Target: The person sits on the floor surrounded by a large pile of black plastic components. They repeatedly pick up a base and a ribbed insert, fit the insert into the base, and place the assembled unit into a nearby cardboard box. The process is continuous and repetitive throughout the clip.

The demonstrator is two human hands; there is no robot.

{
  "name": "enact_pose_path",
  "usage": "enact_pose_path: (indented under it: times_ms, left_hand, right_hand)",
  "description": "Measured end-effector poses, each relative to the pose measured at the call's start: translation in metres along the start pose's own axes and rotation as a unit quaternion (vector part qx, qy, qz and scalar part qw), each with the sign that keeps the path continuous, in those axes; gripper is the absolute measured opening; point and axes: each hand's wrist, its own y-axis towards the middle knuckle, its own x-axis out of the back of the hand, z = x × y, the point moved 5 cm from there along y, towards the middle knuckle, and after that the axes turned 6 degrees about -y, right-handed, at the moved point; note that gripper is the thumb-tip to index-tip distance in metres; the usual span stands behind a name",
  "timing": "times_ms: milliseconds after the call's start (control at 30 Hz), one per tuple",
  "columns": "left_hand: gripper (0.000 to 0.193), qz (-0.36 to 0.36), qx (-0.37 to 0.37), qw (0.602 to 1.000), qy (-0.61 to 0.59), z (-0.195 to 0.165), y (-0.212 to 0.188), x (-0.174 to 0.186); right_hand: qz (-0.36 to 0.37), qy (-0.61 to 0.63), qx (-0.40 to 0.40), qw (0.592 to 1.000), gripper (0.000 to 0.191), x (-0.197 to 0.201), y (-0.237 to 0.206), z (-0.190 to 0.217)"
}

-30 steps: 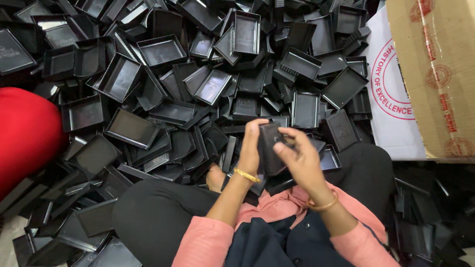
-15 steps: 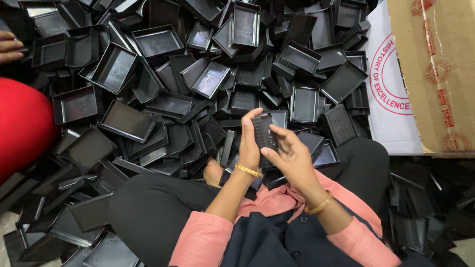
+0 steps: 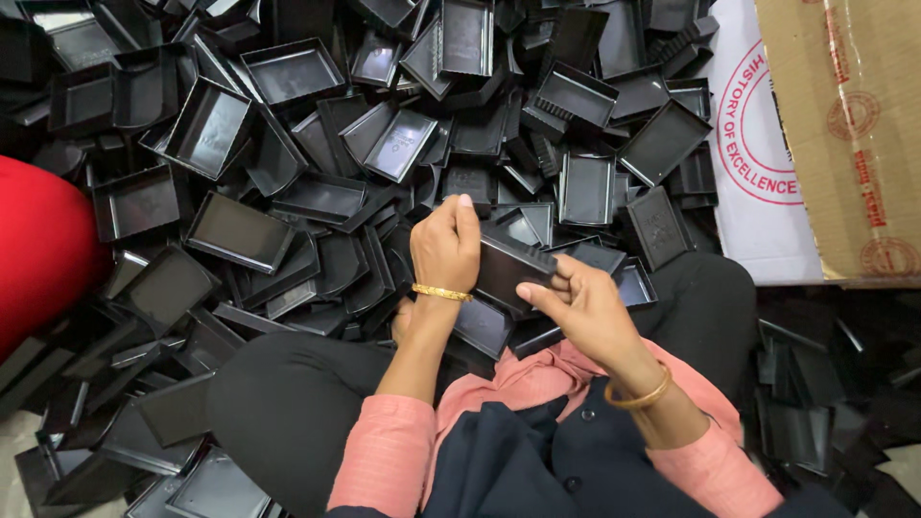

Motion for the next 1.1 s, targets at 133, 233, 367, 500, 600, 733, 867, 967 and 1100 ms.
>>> enact_pose_path:
  times_ms: [133, 233, 367, 500, 600, 733, 867, 967, 1100]
  left_hand:
    - [0.043, 0.049, 0.038, 0.998, -0.012, 0.013, -0.001, -0.011]
    - [0.037, 0.119, -0.052, 0.992, -0.009, 0.016, -0.010, -0.033]
    - [0.027, 0.050, -0.339, 0.921, 0.183, -0.003, -0.048, -0.063]
    - [0.020, 0.311, -0.092, 0.923, 0.207, 0.027, -0.052, -0.094]
    - [0.017, 0.289, -0.020, 0.949, 0.122, 0.026, -0.039, -0.073]
    - [0.033, 0.166, 0.001, 0.984, -0.057, 0.010, -0.023, -0.028]
    - [0.038, 0.140, 0.046, 0.925, -0.350, 0.007, -0.008, -0.012]
    - [0.045, 0.099, 0.227, 0.774, -0.582, 0.021, -0.007, -0.023]
    - [0.068, 0.078, 0.292, 0.631, -0.714, 0.025, -0.012, -0.029]
  right_hand:
    - [-0.054, -0.252, -0.002, 0.966, 0.030, 0.039, 0.011, 0.005]
    - [-0.165, -0.374, 0.093, 0.908, 0.034, 0.125, 0.016, 0.042]
    - [-0.199, 0.186, 0.255, 0.928, 0.025, 0.253, -0.001, 0.092]
    - [-0.168, -0.084, 0.263, 0.946, 0.022, 0.231, -0.027, 0.085]
    - [-0.007, -0.431, 0.231, 0.872, 0.051, 0.143, -0.010, 0.048]
    - [0.099, -0.669, 0.259, 0.690, 0.069, 0.076, 0.017, 0.001]
    - [0.060, -0.547, 0.240, 0.800, 0.035, 0.103, 0.025, -0.009]
    - [0.046, -0.529, 0.260, 0.806, 0.039, 0.111, 0.022, -0.012]
    - [0.185, -0.546, 0.154, 0.802, 0.072, 0.082, 0.034, -0.032]
